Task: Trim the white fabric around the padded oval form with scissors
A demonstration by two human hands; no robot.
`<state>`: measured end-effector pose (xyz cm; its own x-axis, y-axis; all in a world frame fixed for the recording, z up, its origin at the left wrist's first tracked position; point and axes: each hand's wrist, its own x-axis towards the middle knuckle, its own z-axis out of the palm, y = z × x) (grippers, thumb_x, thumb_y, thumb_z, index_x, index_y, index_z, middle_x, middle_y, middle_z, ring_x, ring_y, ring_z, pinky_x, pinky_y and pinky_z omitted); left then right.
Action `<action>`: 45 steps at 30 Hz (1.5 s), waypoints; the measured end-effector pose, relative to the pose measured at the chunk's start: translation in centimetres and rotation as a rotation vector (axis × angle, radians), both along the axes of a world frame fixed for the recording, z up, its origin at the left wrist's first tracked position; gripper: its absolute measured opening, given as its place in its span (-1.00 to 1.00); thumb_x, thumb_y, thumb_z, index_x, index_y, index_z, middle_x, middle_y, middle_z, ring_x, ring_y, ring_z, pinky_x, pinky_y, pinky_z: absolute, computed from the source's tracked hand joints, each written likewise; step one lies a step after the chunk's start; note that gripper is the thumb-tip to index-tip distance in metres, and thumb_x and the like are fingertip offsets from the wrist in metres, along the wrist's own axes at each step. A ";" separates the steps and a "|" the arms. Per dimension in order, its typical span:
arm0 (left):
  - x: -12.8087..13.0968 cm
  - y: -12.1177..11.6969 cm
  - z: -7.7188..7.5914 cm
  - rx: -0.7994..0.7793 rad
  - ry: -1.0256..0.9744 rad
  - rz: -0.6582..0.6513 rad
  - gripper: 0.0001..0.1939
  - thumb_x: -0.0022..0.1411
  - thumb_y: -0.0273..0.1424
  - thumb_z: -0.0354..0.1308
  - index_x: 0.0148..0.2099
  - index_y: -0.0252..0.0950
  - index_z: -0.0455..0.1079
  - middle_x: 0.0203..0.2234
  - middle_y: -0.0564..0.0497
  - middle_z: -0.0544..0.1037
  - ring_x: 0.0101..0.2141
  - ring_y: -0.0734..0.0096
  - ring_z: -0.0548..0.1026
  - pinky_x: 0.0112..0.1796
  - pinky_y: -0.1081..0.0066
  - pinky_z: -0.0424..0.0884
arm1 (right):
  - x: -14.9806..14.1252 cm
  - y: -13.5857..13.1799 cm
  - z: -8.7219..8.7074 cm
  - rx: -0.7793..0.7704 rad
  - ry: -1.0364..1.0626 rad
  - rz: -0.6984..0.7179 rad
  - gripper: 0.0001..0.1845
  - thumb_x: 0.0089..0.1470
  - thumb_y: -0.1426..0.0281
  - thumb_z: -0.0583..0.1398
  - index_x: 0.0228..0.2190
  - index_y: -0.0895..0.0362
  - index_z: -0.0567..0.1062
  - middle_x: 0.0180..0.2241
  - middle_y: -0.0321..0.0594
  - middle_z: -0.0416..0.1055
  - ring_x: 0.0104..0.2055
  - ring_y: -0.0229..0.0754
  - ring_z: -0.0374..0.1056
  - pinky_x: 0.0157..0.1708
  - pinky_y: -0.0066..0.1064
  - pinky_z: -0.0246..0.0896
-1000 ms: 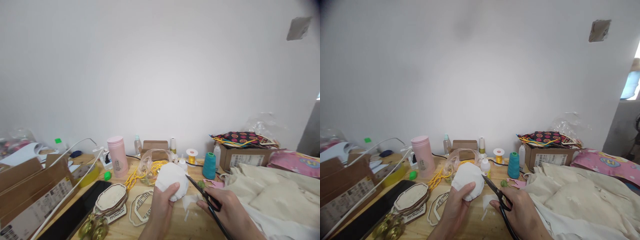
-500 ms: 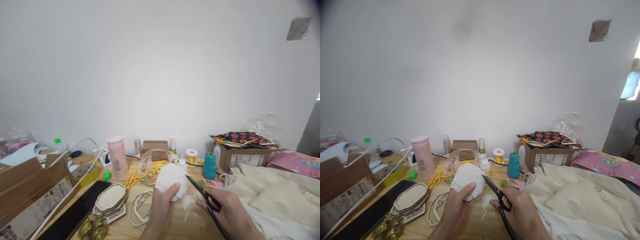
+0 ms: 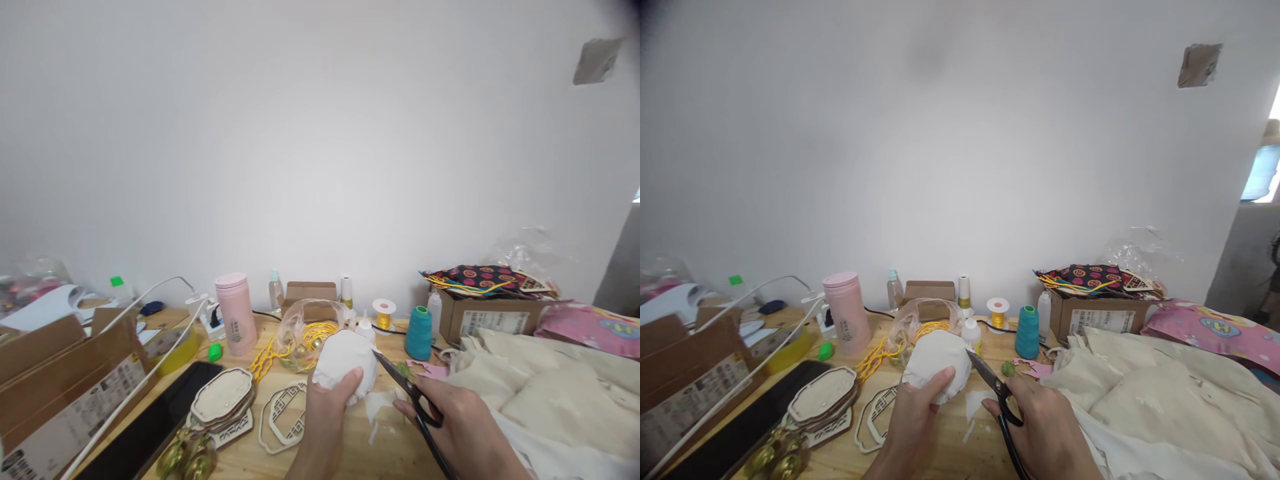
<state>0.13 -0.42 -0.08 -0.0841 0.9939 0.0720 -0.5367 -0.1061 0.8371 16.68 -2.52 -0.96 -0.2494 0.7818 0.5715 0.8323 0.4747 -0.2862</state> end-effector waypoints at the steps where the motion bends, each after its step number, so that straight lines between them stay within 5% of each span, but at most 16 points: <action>1: 0.0 0.1 0.0 0.003 -0.016 -0.007 -0.47 -0.11 -0.50 0.22 0.00 -0.32 0.30 -0.35 -0.06 0.58 -0.28 0.25 0.48 -0.19 0.31 0.34 | 0.0 0.0 0.0 -0.003 0.000 0.000 -0.75 0.06 0.25 0.01 -0.58 0.07 0.28 -0.67 -0.26 0.37 -0.66 -0.18 0.28 -0.65 -0.45 0.14; 22: -0.3 0.0 -0.2 0.019 -0.185 -0.170 -0.53 -0.01 -0.58 0.12 0.00 -0.24 0.29 -0.31 0.01 0.57 -0.23 0.33 0.46 -0.25 0.42 0.37 | 0.1 0.3 -0.1 -0.082 0.028 0.030 -0.68 0.05 0.23 0.02 -0.66 0.07 0.19 -0.69 -0.33 0.24 -0.64 -0.24 0.16 -0.65 -0.48 0.03; 31: -0.3 -0.1 0.2 0.021 -0.211 -0.171 -0.53 0.01 -0.59 0.11 0.01 -0.21 0.28 -0.32 0.03 0.56 -0.28 0.38 0.47 -0.29 0.46 0.37 | -0.2 0.1 0.6 -0.210 0.029 0.028 -0.76 -0.11 0.22 0.16 -0.59 0.09 0.26 -0.61 -0.34 0.26 -0.58 -0.23 0.17 -0.60 -0.49 0.07; 45: 0.0 -0.3 0.2 -0.002 -0.190 -0.157 -0.51 -0.02 -0.60 0.13 0.01 -0.22 0.27 -0.33 0.03 0.56 -0.30 0.40 0.47 -0.26 0.43 0.38 | 0.3 0.2 -0.7 0.002 0.015 0.007 -0.74 0.07 0.23 0.01 -0.56 0.08 0.28 -0.68 -0.32 0.28 -0.67 -0.23 0.18 -0.64 -0.47 0.07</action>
<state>0.08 -0.68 0.09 0.0596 0.9959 0.0679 -0.6941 -0.0076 0.7199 17.00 -2.29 -1.67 -0.2463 0.7790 0.5766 0.8244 0.4812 -0.2980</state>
